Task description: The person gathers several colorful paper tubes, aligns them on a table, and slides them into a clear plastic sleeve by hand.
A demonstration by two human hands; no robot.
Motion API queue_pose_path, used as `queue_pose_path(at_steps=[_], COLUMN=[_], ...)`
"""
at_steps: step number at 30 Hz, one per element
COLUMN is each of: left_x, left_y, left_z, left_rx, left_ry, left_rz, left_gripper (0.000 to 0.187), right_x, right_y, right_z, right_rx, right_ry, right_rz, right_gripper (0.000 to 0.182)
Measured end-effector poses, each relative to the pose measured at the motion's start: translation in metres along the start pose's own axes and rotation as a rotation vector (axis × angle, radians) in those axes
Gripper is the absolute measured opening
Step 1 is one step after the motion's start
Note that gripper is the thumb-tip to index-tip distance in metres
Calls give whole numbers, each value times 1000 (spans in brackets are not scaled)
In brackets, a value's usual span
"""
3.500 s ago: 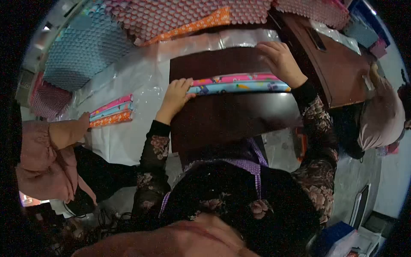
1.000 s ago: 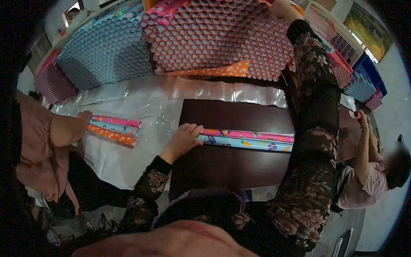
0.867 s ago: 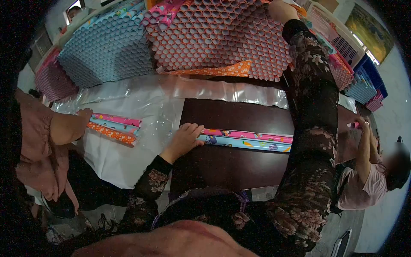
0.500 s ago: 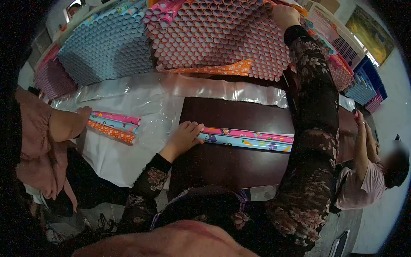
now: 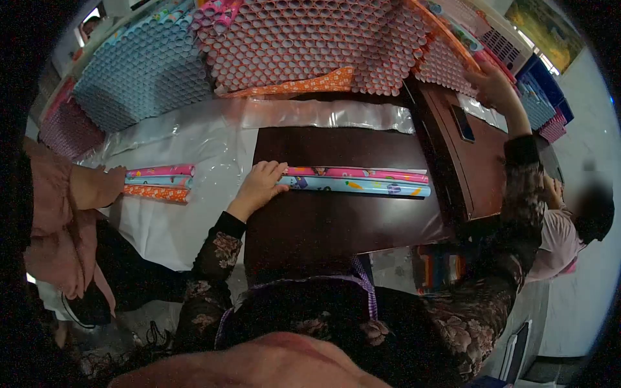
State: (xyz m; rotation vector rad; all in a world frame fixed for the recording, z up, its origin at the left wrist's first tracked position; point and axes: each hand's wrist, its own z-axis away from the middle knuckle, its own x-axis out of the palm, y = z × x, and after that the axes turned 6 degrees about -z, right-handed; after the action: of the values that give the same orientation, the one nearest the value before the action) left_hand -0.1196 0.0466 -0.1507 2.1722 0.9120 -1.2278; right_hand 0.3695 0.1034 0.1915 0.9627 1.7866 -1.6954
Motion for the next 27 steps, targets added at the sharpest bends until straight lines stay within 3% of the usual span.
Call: queue_pose_path(at_steps=[7, 11, 13, 15, 20, 23, 27], left_x=[6, 15, 25, 33, 40, 33, 33], left_y=[-2, -7, -14, -20, -31, -27, -26], left_z=[1, 0, 4, 4, 18, 16, 17], left_rx=[17, 12, 64, 64, 55, 15, 7], left_ry=[14, -18, 44, -88, 35, -81, -80], left_rz=[8, -2, -51, -154, -92, -68, -52], left_gripper=[56, 52, 49, 50, 52, 55, 54], right_x=[20, 54, 79, 88, 108, 114, 128], right_y=[147, 166, 166, 182, 216, 234, 250], right_z=[115, 199, 231, 254, 271, 268, 246], right_rx=[-50, 27, -126, 10, 148, 248, 245], right_ry=[150, -5, 5, -228, -644, -720, -752], right_rz=[-108, -394, -395, -467, -474, -503, -463], right_gripper=[27, 48, 57, 61, 59, 58, 59])
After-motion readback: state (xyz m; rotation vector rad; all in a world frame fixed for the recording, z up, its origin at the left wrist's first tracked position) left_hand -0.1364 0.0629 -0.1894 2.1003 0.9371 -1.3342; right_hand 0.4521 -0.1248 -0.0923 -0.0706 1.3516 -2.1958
